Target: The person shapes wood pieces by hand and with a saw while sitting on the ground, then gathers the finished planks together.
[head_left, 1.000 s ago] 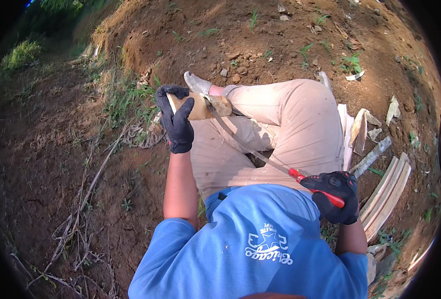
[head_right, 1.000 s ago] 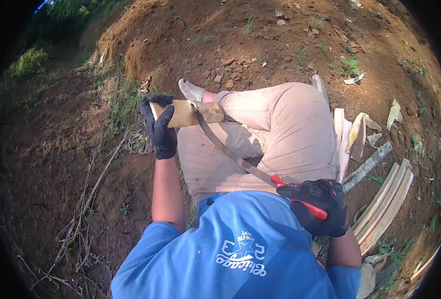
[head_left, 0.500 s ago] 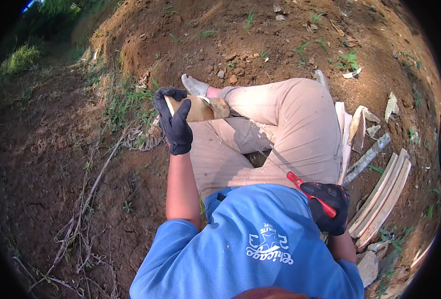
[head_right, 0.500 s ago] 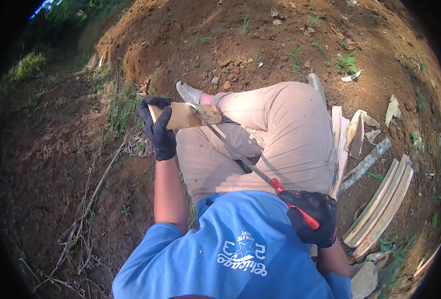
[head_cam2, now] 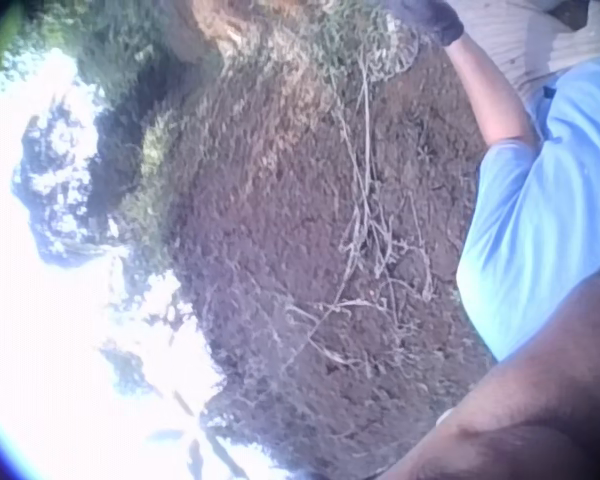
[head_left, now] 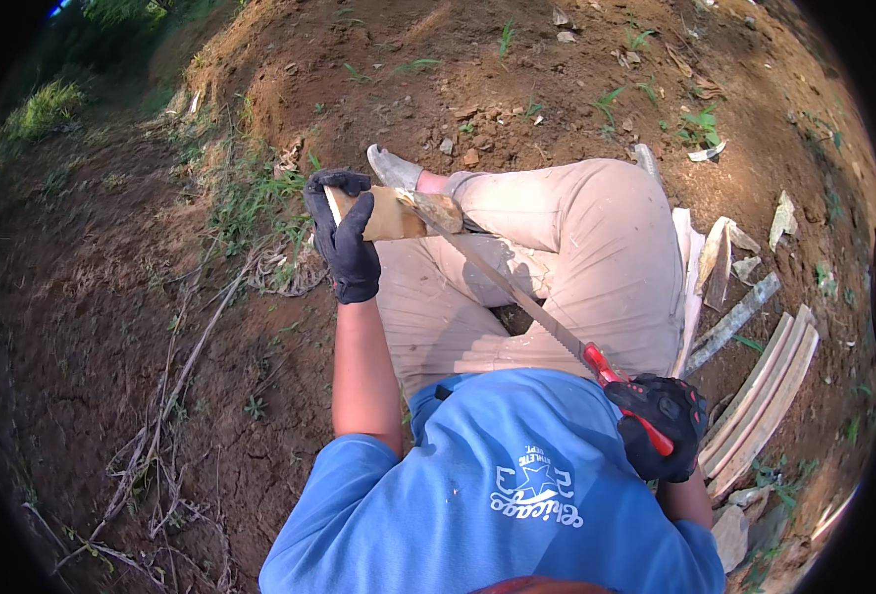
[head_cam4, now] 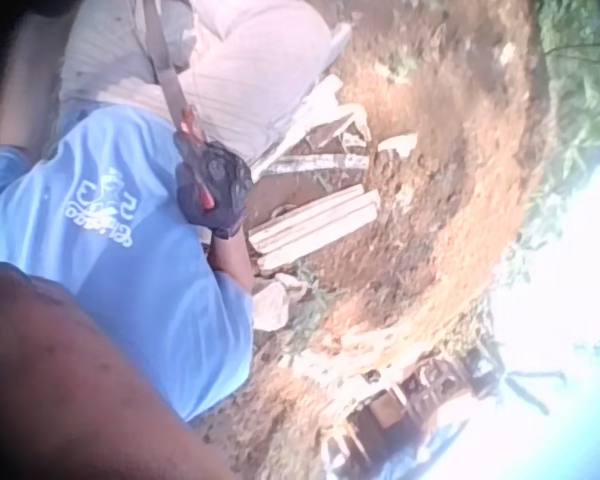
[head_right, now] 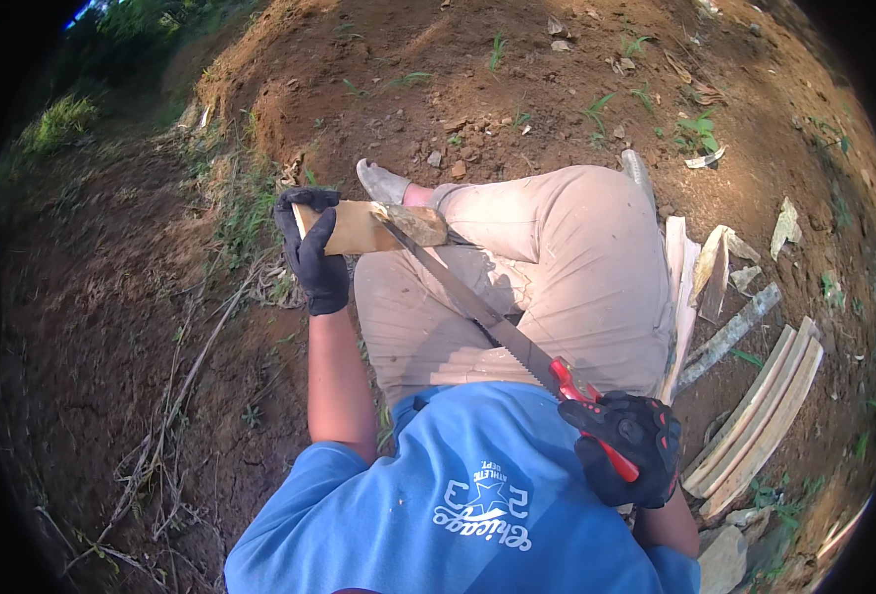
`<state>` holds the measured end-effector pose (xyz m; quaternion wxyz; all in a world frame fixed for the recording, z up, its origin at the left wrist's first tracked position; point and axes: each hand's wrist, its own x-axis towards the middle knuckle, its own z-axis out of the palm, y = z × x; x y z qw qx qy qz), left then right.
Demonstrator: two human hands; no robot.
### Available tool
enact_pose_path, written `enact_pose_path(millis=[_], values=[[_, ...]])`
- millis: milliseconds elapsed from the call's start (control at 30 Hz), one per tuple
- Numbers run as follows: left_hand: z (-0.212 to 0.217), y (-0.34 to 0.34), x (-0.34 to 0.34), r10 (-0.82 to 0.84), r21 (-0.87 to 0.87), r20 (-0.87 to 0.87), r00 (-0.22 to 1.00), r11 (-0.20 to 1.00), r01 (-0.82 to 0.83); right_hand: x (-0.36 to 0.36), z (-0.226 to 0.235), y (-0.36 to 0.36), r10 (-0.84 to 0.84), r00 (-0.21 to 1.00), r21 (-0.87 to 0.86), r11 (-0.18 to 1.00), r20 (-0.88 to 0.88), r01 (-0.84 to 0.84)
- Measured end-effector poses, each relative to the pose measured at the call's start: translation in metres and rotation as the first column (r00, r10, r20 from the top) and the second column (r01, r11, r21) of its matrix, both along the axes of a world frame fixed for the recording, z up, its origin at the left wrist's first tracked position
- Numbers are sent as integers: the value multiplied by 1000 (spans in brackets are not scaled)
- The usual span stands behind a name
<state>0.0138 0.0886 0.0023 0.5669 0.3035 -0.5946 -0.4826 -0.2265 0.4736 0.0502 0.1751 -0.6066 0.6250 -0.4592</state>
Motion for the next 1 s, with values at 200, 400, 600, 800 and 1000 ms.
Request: enact_pose_path(millis=[200,400,600,800,1000], values=[[-1,5,-6,14,-16,45,999,1000,-13,10,-7,-11,-18,1000,117,993,-22,20],[-4,-3,0,28,7,6,1000,1000,-28,9,-12,-24,-2,953,-8,1000,-303,0],[1,12,-2,11,-22,85,996,1000,-9,29,-17,-34,-201,959,186,969,199,165],[-3,27,-14,75,-21,76,994,997,-74,47,-31,-39,-312,840,343,925,443,162],[-9,24,-10,263,-74,157,952,964,-255,48,-65,-54,-428,582,376,901,692,215]])
